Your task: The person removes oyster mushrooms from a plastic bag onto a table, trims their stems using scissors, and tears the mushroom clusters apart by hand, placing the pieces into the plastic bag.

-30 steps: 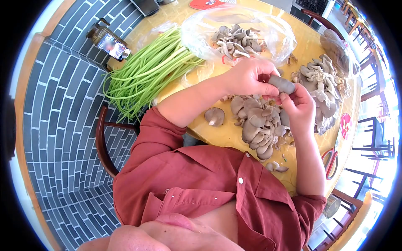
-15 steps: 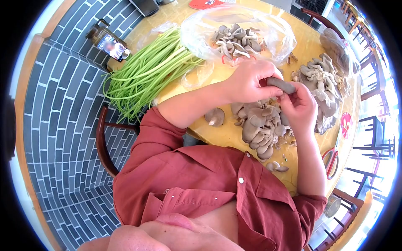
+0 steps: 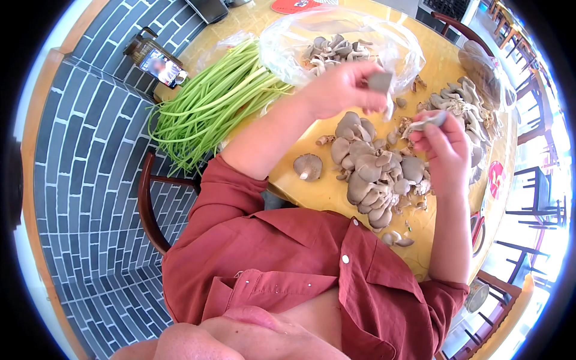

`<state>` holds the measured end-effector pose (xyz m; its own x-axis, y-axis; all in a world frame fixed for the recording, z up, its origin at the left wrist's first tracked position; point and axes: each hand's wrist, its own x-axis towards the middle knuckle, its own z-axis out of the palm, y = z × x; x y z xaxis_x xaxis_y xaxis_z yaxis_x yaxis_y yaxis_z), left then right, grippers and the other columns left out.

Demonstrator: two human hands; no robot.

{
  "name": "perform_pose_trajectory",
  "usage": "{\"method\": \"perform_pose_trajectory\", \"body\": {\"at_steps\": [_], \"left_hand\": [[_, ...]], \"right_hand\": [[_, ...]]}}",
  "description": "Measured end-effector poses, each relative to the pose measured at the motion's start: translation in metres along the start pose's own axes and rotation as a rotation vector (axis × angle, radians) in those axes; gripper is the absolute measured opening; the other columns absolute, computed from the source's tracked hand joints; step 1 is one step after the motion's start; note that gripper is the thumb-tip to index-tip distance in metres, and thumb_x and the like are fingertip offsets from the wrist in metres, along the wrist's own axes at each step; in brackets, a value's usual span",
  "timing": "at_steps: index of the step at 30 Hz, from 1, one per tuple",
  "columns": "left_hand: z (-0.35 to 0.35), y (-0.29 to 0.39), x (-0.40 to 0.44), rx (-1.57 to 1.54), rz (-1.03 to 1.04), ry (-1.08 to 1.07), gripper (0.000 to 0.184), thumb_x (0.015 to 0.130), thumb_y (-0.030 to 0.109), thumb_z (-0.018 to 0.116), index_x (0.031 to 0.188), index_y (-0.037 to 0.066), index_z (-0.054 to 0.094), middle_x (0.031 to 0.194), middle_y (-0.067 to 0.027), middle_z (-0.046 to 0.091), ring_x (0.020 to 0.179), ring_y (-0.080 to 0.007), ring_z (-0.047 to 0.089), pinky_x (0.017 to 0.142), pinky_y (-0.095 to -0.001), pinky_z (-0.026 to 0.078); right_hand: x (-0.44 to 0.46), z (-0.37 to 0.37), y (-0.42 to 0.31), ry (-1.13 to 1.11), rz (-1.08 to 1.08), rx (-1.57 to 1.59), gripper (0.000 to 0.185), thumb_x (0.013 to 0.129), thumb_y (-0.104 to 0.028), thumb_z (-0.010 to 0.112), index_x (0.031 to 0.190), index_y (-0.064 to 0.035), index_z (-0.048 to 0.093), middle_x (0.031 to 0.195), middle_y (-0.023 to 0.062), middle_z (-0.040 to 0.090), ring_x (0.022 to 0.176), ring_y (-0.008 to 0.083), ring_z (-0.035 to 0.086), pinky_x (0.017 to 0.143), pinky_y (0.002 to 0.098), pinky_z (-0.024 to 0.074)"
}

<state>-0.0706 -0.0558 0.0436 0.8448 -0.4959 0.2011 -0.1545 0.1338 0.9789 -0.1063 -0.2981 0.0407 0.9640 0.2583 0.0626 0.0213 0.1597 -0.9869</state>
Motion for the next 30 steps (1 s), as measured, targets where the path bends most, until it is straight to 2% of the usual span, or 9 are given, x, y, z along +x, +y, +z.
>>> {"method": "perform_pose_trajectory", "body": {"at_steps": [3,7,13,16,25,28,30], "left_hand": [[0.016,-0.007,-0.002,0.282,-0.034,-0.125,0.031,0.076,0.007,0.072,0.103,0.001,0.058,0.085,-0.0044,0.063,0.078,-0.0095,0.060,0.068,-0.0244,0.051],[0.027,-0.015,-0.003,0.114,0.038,-0.069,0.027,0.075,0.004,0.072,0.098,0.001,0.060,0.085,-0.0030,0.064,0.076,-0.0073,0.060,0.068,-0.0228,0.050],[0.026,-0.005,-0.006,0.211,-0.014,0.008,0.023,0.073,0.009,0.076,0.090,0.002,0.063,0.081,-0.0019,0.064,0.073,-0.0071,0.060,0.066,-0.0219,0.050],[0.030,-0.011,-0.005,0.181,0.063,0.007,0.023,0.072,0.010,0.077,0.089,0.002,0.063,0.079,-0.0020,0.065,0.071,-0.0067,0.059,0.065,-0.0215,0.050],[0.030,-0.005,-0.006,0.323,0.033,0.001,0.021,0.070,0.010,0.078,0.083,0.002,0.065,0.076,-0.0026,0.065,0.069,-0.0060,0.059,0.062,-0.0222,0.049],[0.033,-0.007,-0.007,0.283,0.060,0.007,0.019,0.070,0.010,0.078,0.081,0.002,0.065,0.078,-0.0030,0.066,0.067,-0.0063,0.059,0.061,-0.0226,0.049],[0.033,-0.012,-0.007,0.325,0.158,-0.031,0.020,0.070,0.010,0.078,0.082,0.001,0.065,0.080,-0.0031,0.066,0.068,-0.0067,0.060,0.061,-0.0223,0.049]], "right_hand": [[-0.001,0.016,0.011,-0.040,0.073,0.040,0.022,0.087,-0.007,0.058,0.107,0.0005,0.053,0.097,0.0083,0.061,0.077,0.0124,0.061,0.067,0.0230,0.0488],[-0.001,0.020,0.014,-0.068,0.064,-0.091,0.027,0.085,-0.005,0.062,0.108,0.0022,0.053,0.093,0.0081,0.062,0.076,0.0140,0.061,0.067,0.0244,0.0493],[-0.004,0.022,0.010,-0.026,0.010,-0.023,0.023,0.084,-0.002,0.062,0.104,0.0043,0.055,0.091,0.0094,0.063,0.077,0.0138,0.063,0.068,0.0254,0.0520],[-0.002,0.020,0.014,0.002,-0.015,-0.059,0.020,0.083,0.000,0.061,0.102,0.0046,0.056,0.089,0.0087,0.064,0.077,0.0131,0.063,0.069,0.0244,0.0528],[-0.004,0.019,0.018,0.023,-0.070,-0.250,0.019,0.082,0.000,0.062,0.101,0.0051,0.058,0.088,0.0076,0.064,0.069,0.0105,0.062,0.064,0.0219,0.0515],[-0.005,0.019,0.017,0.027,-0.088,-0.313,0.020,0.081,0.001,0.062,0.100,0.0055,0.058,0.087,0.0072,0.064,0.068,0.0105,0.062,0.063,0.0218,0.0513],[-0.006,0.020,0.018,0.051,-0.101,-0.328,0.019,0.081,0.001,0.061,0.099,0.0053,0.058,0.086,0.0069,0.064,0.068,0.0106,0.061,0.062,0.0223,0.0515]]}}
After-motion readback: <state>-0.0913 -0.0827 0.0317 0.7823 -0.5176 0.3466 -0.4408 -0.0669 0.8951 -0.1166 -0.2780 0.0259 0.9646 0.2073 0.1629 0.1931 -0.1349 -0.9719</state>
